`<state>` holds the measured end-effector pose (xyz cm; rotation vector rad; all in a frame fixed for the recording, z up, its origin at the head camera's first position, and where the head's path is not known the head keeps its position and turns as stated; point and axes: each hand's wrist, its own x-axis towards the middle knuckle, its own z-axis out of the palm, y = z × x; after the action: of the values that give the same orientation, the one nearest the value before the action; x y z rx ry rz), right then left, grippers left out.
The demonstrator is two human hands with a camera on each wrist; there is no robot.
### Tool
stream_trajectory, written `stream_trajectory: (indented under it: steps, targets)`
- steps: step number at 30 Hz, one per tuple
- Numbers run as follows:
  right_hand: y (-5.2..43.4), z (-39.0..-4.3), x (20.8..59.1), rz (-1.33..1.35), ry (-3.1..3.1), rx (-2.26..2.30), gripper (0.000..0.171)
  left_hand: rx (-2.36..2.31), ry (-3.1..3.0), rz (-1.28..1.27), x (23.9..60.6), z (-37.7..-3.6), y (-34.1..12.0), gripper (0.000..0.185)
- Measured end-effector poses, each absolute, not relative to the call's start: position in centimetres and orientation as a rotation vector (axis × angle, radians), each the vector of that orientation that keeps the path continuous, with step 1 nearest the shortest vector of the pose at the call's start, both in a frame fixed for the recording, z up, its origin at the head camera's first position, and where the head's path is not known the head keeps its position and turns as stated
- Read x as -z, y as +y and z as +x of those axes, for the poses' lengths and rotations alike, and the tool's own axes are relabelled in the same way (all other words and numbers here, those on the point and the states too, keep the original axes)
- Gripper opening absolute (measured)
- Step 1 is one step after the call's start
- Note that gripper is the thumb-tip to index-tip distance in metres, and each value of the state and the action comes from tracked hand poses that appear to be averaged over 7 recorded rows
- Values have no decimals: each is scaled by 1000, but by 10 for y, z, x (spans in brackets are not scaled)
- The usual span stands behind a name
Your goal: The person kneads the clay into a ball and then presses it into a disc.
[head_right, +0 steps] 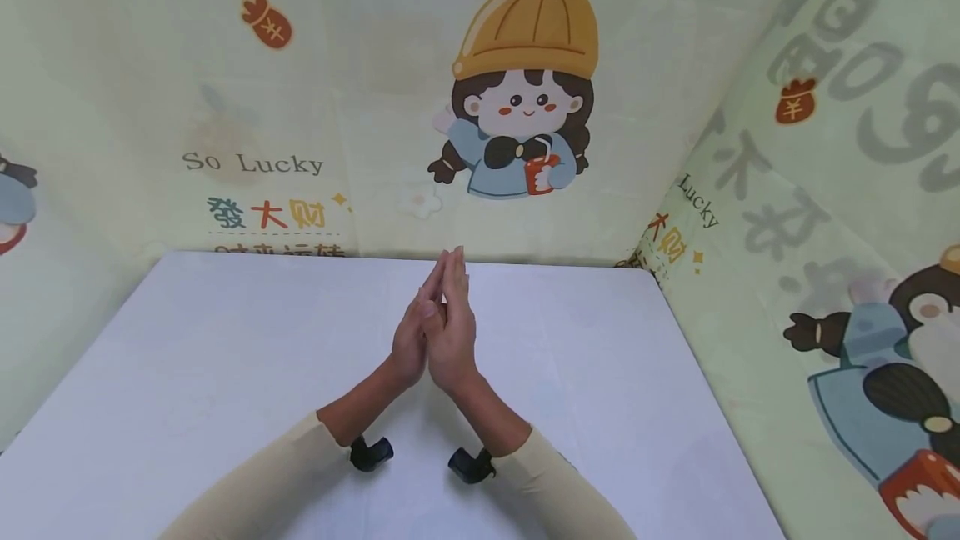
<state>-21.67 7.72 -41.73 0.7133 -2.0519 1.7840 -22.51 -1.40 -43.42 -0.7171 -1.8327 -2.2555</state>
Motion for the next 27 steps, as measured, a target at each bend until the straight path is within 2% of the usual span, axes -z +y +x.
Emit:
stream_trajectory:
  steps: [5, 11, 27]
  targets:
    - [81, -219, 415, 671, -2027, -1925, 71, 2270, -1817, -749, 429, -218, -12, 60]
    - [89, -227, 411, 644, -1993, -1984, 88, 2285, -1776, -812, 425, -210, -9, 61]
    - [101, -243, 411, 630, -2029, -2179, 92, 2312, -1803, -853, 426, -201, -6, 59]
